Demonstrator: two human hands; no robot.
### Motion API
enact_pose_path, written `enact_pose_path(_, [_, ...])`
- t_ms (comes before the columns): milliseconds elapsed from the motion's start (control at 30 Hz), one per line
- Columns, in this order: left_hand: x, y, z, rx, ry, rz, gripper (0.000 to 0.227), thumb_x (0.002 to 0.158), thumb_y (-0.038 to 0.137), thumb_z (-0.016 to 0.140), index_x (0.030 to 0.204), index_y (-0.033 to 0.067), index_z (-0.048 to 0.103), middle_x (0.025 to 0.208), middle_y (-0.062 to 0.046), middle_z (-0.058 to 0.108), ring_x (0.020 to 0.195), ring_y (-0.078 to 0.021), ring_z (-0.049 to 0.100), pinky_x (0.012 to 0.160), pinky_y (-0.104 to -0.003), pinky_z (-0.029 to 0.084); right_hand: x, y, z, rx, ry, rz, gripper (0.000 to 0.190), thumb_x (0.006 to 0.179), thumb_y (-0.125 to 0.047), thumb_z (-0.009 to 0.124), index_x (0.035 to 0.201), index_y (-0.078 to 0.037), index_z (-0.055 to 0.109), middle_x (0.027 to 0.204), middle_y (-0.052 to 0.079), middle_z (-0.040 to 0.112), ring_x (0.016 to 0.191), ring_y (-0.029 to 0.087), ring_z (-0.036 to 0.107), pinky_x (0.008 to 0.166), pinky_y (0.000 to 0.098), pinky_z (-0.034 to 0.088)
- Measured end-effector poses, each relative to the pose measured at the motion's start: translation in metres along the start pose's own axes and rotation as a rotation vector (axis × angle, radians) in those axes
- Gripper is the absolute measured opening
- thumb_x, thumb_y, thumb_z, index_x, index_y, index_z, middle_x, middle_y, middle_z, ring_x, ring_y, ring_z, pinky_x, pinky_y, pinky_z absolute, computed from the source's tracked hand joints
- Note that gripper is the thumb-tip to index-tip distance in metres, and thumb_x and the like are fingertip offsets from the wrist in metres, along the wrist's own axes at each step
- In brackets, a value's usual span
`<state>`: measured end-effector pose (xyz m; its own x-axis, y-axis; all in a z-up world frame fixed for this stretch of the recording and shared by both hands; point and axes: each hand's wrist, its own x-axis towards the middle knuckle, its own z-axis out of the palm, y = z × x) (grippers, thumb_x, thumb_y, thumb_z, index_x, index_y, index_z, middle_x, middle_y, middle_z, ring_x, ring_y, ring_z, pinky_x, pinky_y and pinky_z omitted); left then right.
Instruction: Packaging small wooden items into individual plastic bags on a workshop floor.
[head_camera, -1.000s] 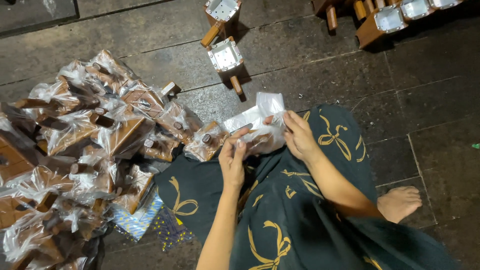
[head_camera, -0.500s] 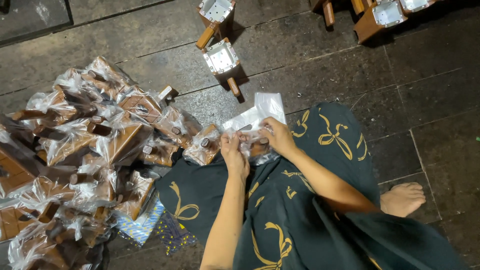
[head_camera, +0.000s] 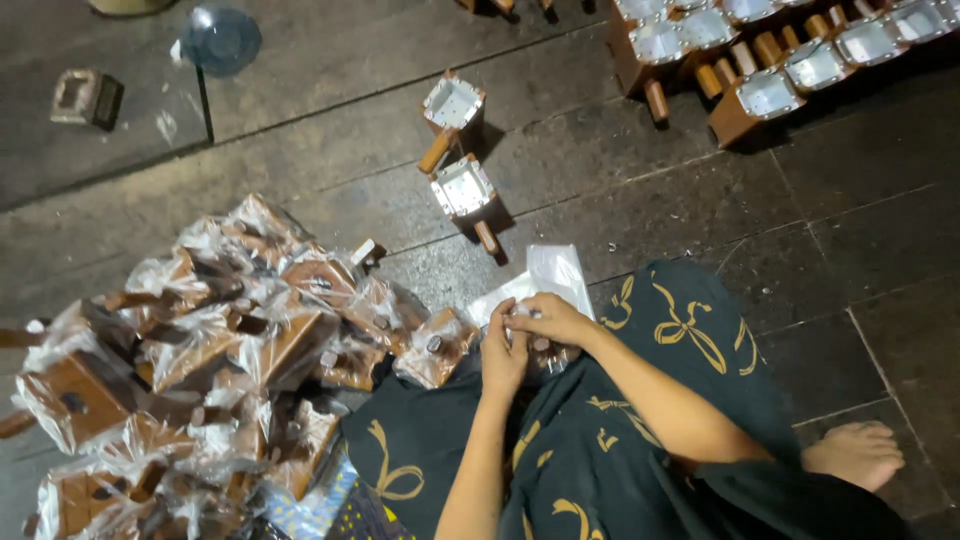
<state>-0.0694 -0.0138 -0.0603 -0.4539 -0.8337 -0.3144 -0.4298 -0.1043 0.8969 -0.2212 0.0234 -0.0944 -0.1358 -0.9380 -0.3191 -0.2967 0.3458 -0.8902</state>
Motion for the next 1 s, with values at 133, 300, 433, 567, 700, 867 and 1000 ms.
enact_pose_path(133, [-0.002,0.000,-0.004,0.044,-0.051,-0.040,0.066,0.088,0.024,0.074,0.148,0.0254,0.046,0.131,-0.022,0.065,0.128,-0.0433,0.057,0.108,-0.056,0.047,0.004,0.015,0.011,0.224,0.131,-0.051,0.025,0.097,-0.021,0.065,0.107,-0.004,0.080,0.093,0.020,0.077,0.096,0.028,0.071,0.091,0.0430,0.054])
enact_pose_path(300, [0.022,-0.068,0.001,-0.419,-0.140,-0.124,0.075,0.093,0.001,0.070,0.156,0.0151,0.030,0.095,-0.012,0.071,0.086,-0.0181,0.071,0.081,-0.029,0.060,0.009,0.054,0.025,0.587,0.334,-0.058,0.025,0.098,-0.015,0.065,0.118,-0.008,0.077,0.101,0.008,0.080,0.093,0.011,0.067,0.088,0.0315,0.055])
enact_pose_path(433, [0.033,-0.082,0.001,-0.589,-0.103,-0.280,0.068,0.089,-0.002,0.073,0.149,0.0123,0.043,0.103,-0.018,0.075,0.087,-0.0228,0.074,0.076,-0.034,0.063,0.001,0.050,0.032,0.883,0.313,-0.060,0.026,0.094,-0.005,0.068,0.120,-0.002,0.067,0.080,0.012,0.076,0.070,0.015,0.070,0.066,0.0298,0.060])
enact_pose_path(567, [0.022,-0.045,-0.011,-0.556,-0.049,-0.378,0.053,0.081,-0.007,0.064,0.131,0.0075,0.060,0.086,-0.015,0.070,0.081,-0.0223,0.065,0.076,-0.033,0.053,-0.005,0.043,0.010,0.430,0.066,-0.048,0.017,0.099,-0.021,0.069,0.093,-0.007,0.077,0.083,-0.003,0.070,0.075,0.006,0.057,0.068,0.0203,0.042])
enact_pose_path(700, [0.029,-0.062,-0.013,-0.567,-0.037,-0.353,0.052,0.080,-0.008,0.065,0.129,0.0071,0.060,0.075,-0.012,0.062,0.064,-0.0205,0.059,0.060,-0.030,0.047,-0.013,0.024,-0.001,0.260,-0.036,-0.251,0.015,0.096,-0.023,0.070,0.096,-0.010,0.078,0.097,0.002,0.068,0.094,0.015,0.066,0.089,0.0281,0.048])
enact_pose_path(867, [0.030,-0.073,-0.010,-0.574,-0.066,-0.324,0.047,0.077,-0.007,0.071,0.121,0.0065,0.063,0.075,-0.010,0.069,0.067,-0.0206,0.065,0.065,-0.033,0.053,-0.018,0.010,-0.003,0.319,0.065,-0.034,0.018,0.093,-0.019,0.073,0.106,-0.009,0.080,0.093,0.003,0.078,0.082,0.009,0.068,0.074,0.0218,0.050])
enact_pose_path(1000, [0.031,-0.075,-0.013,-0.535,-0.046,-0.323,0.045,0.079,-0.004,0.072,0.123,0.0051,0.065,0.086,-0.017,0.072,0.069,-0.0230,0.066,0.059,-0.031,0.052,-0.015,0.013,-0.006,0.155,-0.065,-0.190,0.013,0.094,-0.015,0.070,0.096,-0.012,0.082,0.093,0.002,0.071,0.089,0.015,0.067,0.085,0.0272,0.049])
